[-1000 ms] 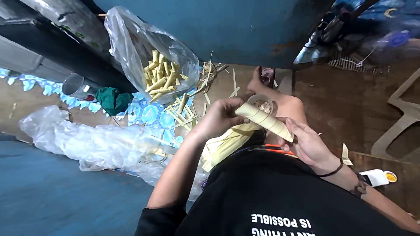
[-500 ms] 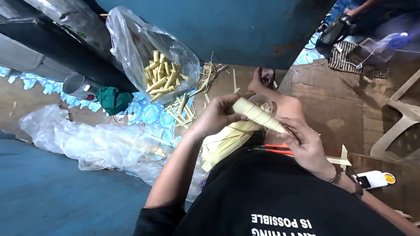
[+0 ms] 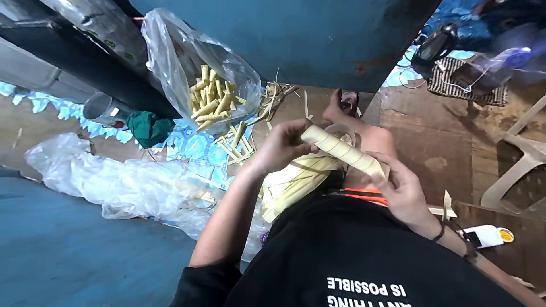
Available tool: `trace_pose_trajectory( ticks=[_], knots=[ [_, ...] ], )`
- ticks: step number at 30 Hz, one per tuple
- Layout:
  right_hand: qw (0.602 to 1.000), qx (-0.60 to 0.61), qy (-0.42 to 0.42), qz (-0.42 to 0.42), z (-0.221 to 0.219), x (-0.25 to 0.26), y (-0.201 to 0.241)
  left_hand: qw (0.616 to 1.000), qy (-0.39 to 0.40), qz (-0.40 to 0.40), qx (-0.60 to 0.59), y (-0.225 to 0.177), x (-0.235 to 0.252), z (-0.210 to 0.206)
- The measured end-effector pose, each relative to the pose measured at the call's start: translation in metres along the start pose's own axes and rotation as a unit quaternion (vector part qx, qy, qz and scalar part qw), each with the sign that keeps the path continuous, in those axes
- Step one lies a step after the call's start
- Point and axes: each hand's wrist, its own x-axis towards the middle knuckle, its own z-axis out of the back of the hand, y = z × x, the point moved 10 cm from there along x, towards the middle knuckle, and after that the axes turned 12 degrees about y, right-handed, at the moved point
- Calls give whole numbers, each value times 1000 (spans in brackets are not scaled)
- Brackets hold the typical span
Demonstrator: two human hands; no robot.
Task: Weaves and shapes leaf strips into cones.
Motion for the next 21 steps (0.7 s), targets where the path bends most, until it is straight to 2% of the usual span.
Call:
trace_pose_trajectory(
  ticks=[1, 2, 3, 4, 5, 6, 7, 9, 10, 11, 12, 13, 14, 15, 16, 17, 18, 19, 20, 21],
  knots=[
    [995, -82, -8, 49, 1, -2, 9, 1000, -2, 1, 1, 1, -1, 1],
    [996, -73, -4, 49, 0, -2, 7, 1000, -3, 2, 6, 1, -1, 2],
    [1000, 28, 11, -6, -1, -1, -4, 1000, -3, 1, 10, 0, -1, 3],
    [980, 174, 22, -94, -6, -1, -20, 1000, 1, -3, 15, -1, -1, 3],
    [939, 295, 17, -177, -14, -4, -32, 1000, 7, -9, 15, -2, -1, 2],
    [914, 344, 16, -213, -18, -6, -37, 1000, 12, -16, 11, -3, -1, 1],
    [930, 312, 10, -196, -14, -6, -35, 1000, 13, -23, 5, -3, 0, 1],
    [997, 69, 4, -47, 0, -3, -11, 1000, 3, -20, -8, -1, -1, 2],
    [998, -54, -4, 28, 2, -4, 1, 1000, -2, -12, -7, 1, -1, 3],
    [992, -110, -14, 65, 3, -6, 6, 1000, -3, -3, 1, 3, -1, 5],
    [997, -66, -3, 42, 3, -5, 1, 1000, -2, 5, 12, 4, -1, 5],
    [997, 72, 16, -36, -1, -3, -15, 1000, 1, 8, 22, 5, -1, 6],
    [962, 234, 26, -135, -10, -6, -33, 1000, 4, 7, 24, 5, -1, 5],
    [921, 334, 29, -199, -19, -10, -44, 1000, 8, 4, 20, 6, -1, 4],
    [919, 337, 26, -205, -19, -10, -45, 1000, 9, 0, 12, 6, 0, 3],
    [954, 257, 22, -155, -12, -8, -37, 1000, 8, 0, 3, 7, 1, 3],
    [990, 124, 18, -71, -5, -6, -23, 1000, 4, 4, -7, 8, 1, 4],
    [1000, -10, 9, 3, -1, -7, -9, 1000, 0, 8, -14, 10, 0, 5],
    [996, -81, -1, 42, 1, -8, -1, 1000, -2, 13, -17, 12, -1, 5],
    [998, -49, 2, 24, 1, -8, -3, 1000, -1, 17, -17, 14, 0, 6]
  ],
)
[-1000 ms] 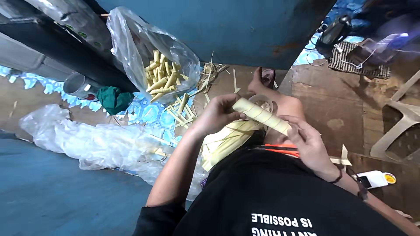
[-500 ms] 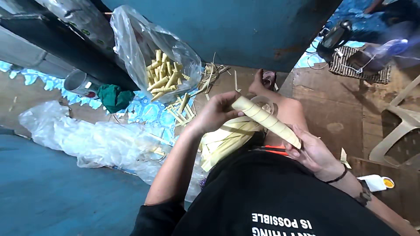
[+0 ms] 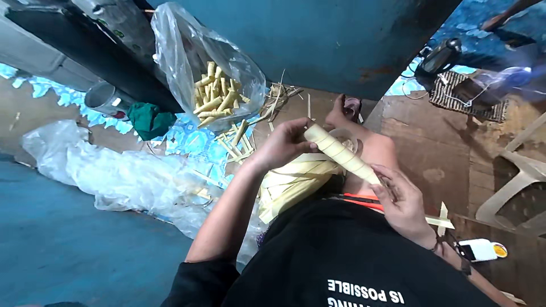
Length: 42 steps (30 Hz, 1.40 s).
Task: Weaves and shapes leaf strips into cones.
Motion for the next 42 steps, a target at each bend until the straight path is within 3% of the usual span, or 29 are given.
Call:
trace_pose_trajectory(
  ticks=[1, 2, 3, 4, 6, 7, 8, 9, 10, 12, 13, 14, 15, 17, 18, 19, 22, 25, 29, 32, 34, 35, 38, 40, 42],
  knots=[
    [991, 116, 7, -71, -3, 0, -12, 1000, 3, 3, 3, 0, 0, 0],
    [954, 256, 5, -158, -10, -3, -26, 1000, 8, 3, 5, 0, 0, 0],
    [915, 340, 0, -217, -17, -6, -35, 1000, 14, 5, 5, 1, 0, -1],
    [913, 342, -3, -223, -17, -7, -37, 1000, 16, 5, 4, 1, 0, -1],
    [986, 137, 1, -92, -4, -2, -18, 1000, 6, 9, -1, 3, 0, 0],
    [1000, 17, 5, -23, -2, -1, -6, 1000, -2, 13, -4, 5, 0, 2],
    [1000, -26, 6, 4, -2, -1, -2, 1000, -9, 16, -9, 6, -1, 3],
    [999, 37, 19, -32, -5, -2, -9, 1000, -13, 18, -17, 7, -1, 3],
    [977, 177, 33, -116, -11, -4, -23, 999, -14, 19, -24, 7, -1, 4],
    [885, 384, 44, -258, -31, -12, -41, 999, -10, 12, -36, 7, -1, 2],
    [892, 375, 45, -248, -30, -11, -38, 999, -10, 9, -41, 7, 0, 2],
    [935, 297, 39, -188, -22, -7, -29, 999, -14, 11, -43, 8, 1, 4],
    [981, 164, 35, -100, -14, -2, -14, 999, -20, 16, -47, 10, 0, 5],
    [996, -79, 15, 39, -7, 0, 10, 998, -29, 20, -52, 12, -1, 6],
    [996, -79, 19, 41, -7, 2, 10, 998, -29, 18, -52, 13, 0, 7],
    [999, 2, 36, -2, -9, 3, 1, 998, -26, 14, -52, 14, 0, 7],
    [937, 288, 77, -181, -27, -3, -30, 998, -22, 3, -64, 18, 0, 7],
    [865, 390, 137, -284, -45, -12, -42, 991, -42, -11, -130, 31, 0, 7],
    [827, 438, 221, -276, -60, -11, -40, 969, -114, -43, -216, 64, -5, 7],
    [805, 433, 299, -274, -72, -10, -34, 965, -157, -53, -203, 91, -18, 6],
    [806, 386, 346, -286, -77, -2, -32, 962, -179, -31, -206, 103, -34, 5],
    [829, 321, 355, -287, -75, 9, -36, 959, -181, -27, -215, 105, -41, 5],
    [910, -37, 331, -248, -57, 66, -63, 952, -185, -51, -241, 102, -59, 15],
    [897, -255, 294, -211, -49, 112, -89, 949, -185, -71, -244, 98, -65, 20],
    [845, -370, 297, -245, -54, 144, -123, 945, -188, -89, -253, 92, -68, 24]
  ],
)
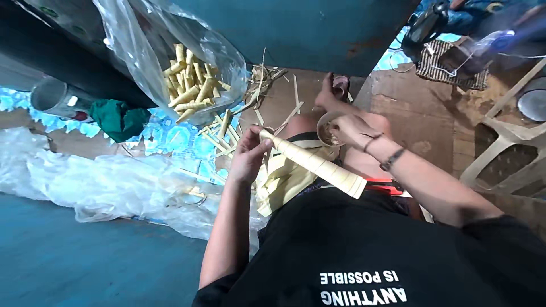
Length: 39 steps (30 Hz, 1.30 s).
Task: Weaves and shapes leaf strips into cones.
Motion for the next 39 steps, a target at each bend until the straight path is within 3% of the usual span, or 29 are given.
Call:
trace_pose_trajectory(
  ticks=[5, 11, 13, 18, 24, 30, 36, 39],
  knots=[
    [984, -135, 76, -88, -37, 46, -7, 1000, 3, -1, -25, -11, -9, -3],
    [979, -133, 119, -96, -45, 52, -13, 997, 5, -17, -75, -20, -9, -10],
    [985, -102, 121, -73, -37, 48, -9, 993, 16, -16, -117, -19, -5, -18],
    [990, 111, 14, 85, 6, 19, -1, 978, 110, -4, -178, -17, 11, -62],
    [891, 410, -41, 192, 41, -65, 35, 957, 220, 56, -181, -1, 19, -111],
    [804, 462, -106, 360, 64, -138, 80, 954, 232, 51, -182, -7, 23, -123],
    [724, 525, -135, 428, 72, -168, 89, 956, 237, 37, -169, -12, 22, -128],
    [722, 502, -156, 450, 73, -176, 94, 958, 233, 38, -162, -13, 21, -128]
  ],
)
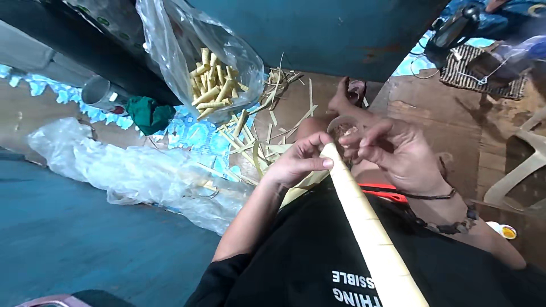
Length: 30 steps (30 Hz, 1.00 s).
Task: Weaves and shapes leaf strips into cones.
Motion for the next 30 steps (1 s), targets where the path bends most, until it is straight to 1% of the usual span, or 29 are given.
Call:
trace_pose_trajectory(
  ticks=[3, 5, 8, 11, 14, 17, 21, 23, 25, 27, 28, 30],
  knots=[
    [994, -105, -15, 10, -2, -2, 4, 1000, 12, -2, 7, -3, 2, -6],
    [989, -144, -15, 8, -5, -2, 6, 1000, 24, 1, 7, -4, 3, -10],
    [988, -156, 0, 3, -7, -3, 7, 999, 40, 6, 9, -5, 3, -15],
    [983, -183, -7, 6, -8, -3, 9, 999, 48, 16, 19, -4, 2, -17],
    [975, -220, -10, 7, -12, -2, 13, 998, 51, 22, 42, -4, 3, -18],
    [970, -242, 8, 3, -16, 2, 14, 995, 60, 21, 77, -7, 4, -22],
    [969, -248, 12, 1, -16, 4, 12, 993, 57, 32, 96, -4, 4, -22],
    [978, -208, 0, -2, -7, 1, 3, 993, 43, 35, 99, -1, 3, -17],
    [986, -163, 0, -15, 1, -2, -7, 993, 6, 34, 116, 1, 2, -6],
    [982, -181, 9, -46, 10, -8, -19, 986, -41, 32, 159, -1, -2, 10],
    [970, -227, 17, -82, 17, -15, -31, 980, -67, 33, 183, -5, -6, 20],
    [921, -334, 53, -192, 36, -43, -75, 969, -117, 36, 214, -14, -14, 40]
  ],
)
